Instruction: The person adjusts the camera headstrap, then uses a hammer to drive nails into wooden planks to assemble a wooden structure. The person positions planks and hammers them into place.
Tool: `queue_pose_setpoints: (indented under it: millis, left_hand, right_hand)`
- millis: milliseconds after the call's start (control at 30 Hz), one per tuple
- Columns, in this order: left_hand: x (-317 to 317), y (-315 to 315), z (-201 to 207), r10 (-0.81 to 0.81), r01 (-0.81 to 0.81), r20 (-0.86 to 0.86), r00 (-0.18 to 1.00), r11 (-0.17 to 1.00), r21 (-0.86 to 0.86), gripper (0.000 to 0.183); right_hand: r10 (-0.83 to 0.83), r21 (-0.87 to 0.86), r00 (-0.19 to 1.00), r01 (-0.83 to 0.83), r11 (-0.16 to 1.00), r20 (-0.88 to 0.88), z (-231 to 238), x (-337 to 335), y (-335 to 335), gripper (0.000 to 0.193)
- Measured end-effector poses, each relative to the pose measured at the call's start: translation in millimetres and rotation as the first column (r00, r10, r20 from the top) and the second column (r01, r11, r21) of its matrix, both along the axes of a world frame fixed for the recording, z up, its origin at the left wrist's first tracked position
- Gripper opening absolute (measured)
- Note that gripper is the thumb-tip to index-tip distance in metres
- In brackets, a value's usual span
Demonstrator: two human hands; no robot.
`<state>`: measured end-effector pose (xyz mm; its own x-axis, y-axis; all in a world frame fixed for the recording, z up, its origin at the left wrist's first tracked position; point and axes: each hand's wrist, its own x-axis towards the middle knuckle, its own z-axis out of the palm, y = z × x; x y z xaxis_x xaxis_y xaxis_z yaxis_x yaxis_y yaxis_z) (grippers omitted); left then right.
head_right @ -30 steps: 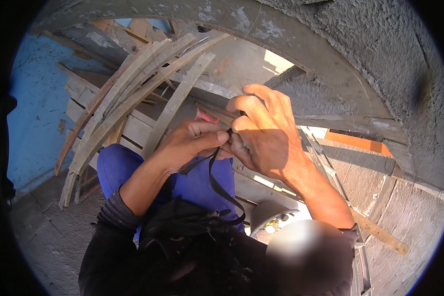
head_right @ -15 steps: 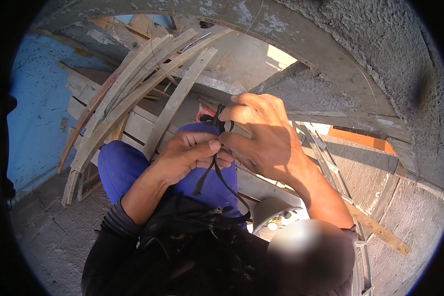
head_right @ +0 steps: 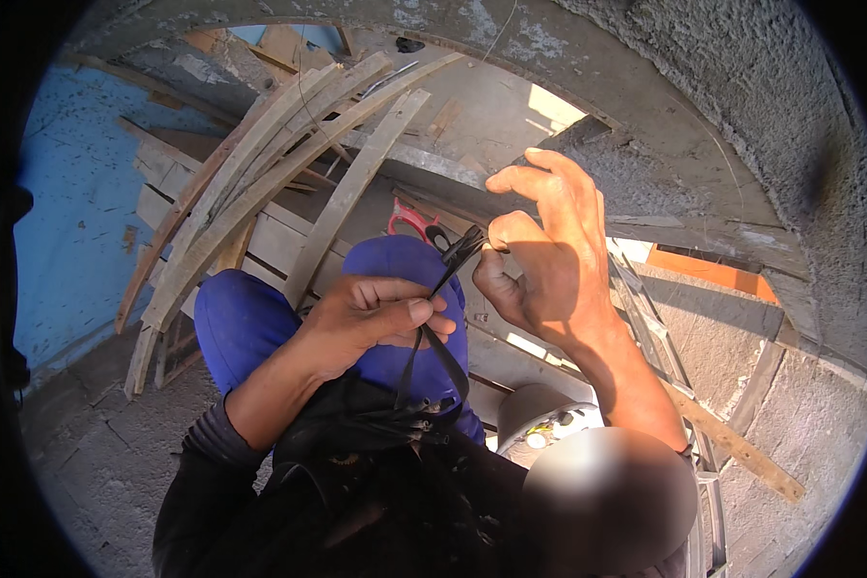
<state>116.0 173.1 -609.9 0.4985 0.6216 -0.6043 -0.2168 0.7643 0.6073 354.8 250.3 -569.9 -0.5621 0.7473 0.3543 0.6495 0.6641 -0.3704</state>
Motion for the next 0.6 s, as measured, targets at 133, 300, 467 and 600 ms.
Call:
queue_pose_setpoints:
  millis: [133, 300, 467, 600]
  left_hand:
    - [5, -9, -2, -0.034, 0.032, -0.047, 0.998, 0.999, -0.032, 0.038]
    - [9, -10, -4, 0.015, -0.018, 0.074, 0.997, 0.999, 0.032, 0.035]
    - [12, -9, 1, 0.022, -0.023, 0.019, 1.000, 0.998, 0.063, 0.034]
    - [15, -15, 2, -0.008, 0.006, 0.013, 1.000, 0.994, 0.105, 0.033]
  right_hand:
    - [0.085, -0.116, 0.995, -0.079, 0.990, 0.042, 1, 5, -5, 0.031]
    - [0.326, -0.150, 0.945, -0.319, 0.936, 0.028, -3, 5, -17, 0.027]
    - [0.282, -0.080, 0.959, -0.282, 0.956, -0.009, -6, 6, -20, 0.028]
    - [0.149, -0.042, 0.987, -0.152, 0.988, -0.055, -11, 17, -19, 0.027]
